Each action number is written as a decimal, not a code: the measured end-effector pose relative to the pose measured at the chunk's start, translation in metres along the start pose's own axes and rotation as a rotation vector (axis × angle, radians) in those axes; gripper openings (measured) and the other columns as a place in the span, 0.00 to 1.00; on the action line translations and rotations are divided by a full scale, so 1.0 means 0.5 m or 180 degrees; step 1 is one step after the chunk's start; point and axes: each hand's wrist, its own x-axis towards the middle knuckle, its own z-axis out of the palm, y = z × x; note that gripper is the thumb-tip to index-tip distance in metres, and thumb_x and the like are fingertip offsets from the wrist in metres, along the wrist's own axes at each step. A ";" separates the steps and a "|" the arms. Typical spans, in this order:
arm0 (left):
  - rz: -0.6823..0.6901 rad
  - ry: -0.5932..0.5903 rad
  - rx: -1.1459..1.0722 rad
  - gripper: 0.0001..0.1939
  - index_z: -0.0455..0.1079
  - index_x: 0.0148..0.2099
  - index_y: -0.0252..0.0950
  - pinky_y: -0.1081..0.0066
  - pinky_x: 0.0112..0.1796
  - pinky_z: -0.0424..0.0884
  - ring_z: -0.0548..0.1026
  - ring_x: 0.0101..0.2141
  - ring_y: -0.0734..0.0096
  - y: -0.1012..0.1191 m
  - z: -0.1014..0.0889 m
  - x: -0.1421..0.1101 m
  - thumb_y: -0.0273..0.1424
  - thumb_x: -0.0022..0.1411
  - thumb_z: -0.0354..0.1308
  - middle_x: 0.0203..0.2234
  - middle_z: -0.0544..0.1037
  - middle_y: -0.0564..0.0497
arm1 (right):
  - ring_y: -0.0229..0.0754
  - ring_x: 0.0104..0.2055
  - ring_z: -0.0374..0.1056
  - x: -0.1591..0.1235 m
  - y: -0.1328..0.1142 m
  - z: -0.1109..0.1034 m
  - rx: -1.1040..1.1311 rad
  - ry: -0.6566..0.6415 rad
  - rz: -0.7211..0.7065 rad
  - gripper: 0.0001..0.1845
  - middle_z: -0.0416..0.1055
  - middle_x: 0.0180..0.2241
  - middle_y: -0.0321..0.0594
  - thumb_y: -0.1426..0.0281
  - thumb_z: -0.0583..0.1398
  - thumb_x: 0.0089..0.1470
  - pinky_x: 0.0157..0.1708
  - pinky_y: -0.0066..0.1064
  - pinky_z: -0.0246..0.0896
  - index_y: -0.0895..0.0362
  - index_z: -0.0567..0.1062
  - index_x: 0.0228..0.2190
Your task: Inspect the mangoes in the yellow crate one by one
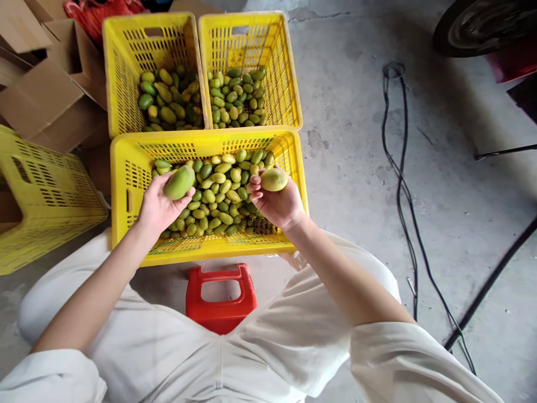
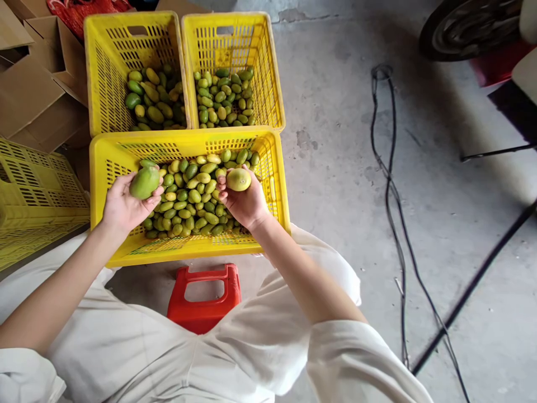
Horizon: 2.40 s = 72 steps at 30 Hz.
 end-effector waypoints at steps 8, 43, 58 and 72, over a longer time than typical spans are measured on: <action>0.0297 0.0143 -0.0182 0.18 0.76 0.40 0.44 0.71 0.31 0.76 0.78 0.33 0.66 0.002 -0.004 0.012 0.50 0.62 0.76 0.31 0.80 0.51 | 0.35 0.29 0.67 -0.010 0.003 0.014 -0.0072 -0.0046 -0.0120 0.17 0.73 0.33 0.33 0.63 0.75 0.57 0.20 0.23 0.65 0.51 0.72 0.34; -0.0334 -0.0010 -0.0197 0.10 0.77 0.51 0.40 0.78 0.25 0.71 0.70 0.23 0.76 0.015 0.029 -0.012 0.38 0.76 0.60 0.26 0.72 0.56 | 0.41 0.31 0.75 0.003 0.013 0.021 0.0157 0.1005 0.0731 0.07 0.74 0.29 0.37 0.64 0.60 0.73 0.27 0.28 0.77 0.52 0.73 0.39; -0.0056 -0.0334 0.0348 0.16 0.74 0.37 0.38 0.74 0.41 0.79 0.79 0.38 0.71 -0.011 0.005 -0.011 0.30 0.48 0.76 0.37 0.79 0.51 | 0.34 0.28 0.68 -0.002 0.013 0.026 -0.0487 0.0977 0.0208 0.17 0.71 0.29 0.32 0.72 0.76 0.49 0.20 0.20 0.64 0.52 0.73 0.32; -0.0305 0.0209 0.0317 0.11 0.77 0.50 0.39 0.65 0.47 0.81 0.82 0.43 0.62 -0.022 -0.001 0.010 0.33 0.66 0.68 0.38 0.81 0.49 | 0.43 0.33 0.72 0.017 0.020 0.005 -0.0243 0.1516 0.0402 0.09 0.75 0.32 0.38 0.71 0.66 0.55 0.27 0.30 0.76 0.50 0.71 0.35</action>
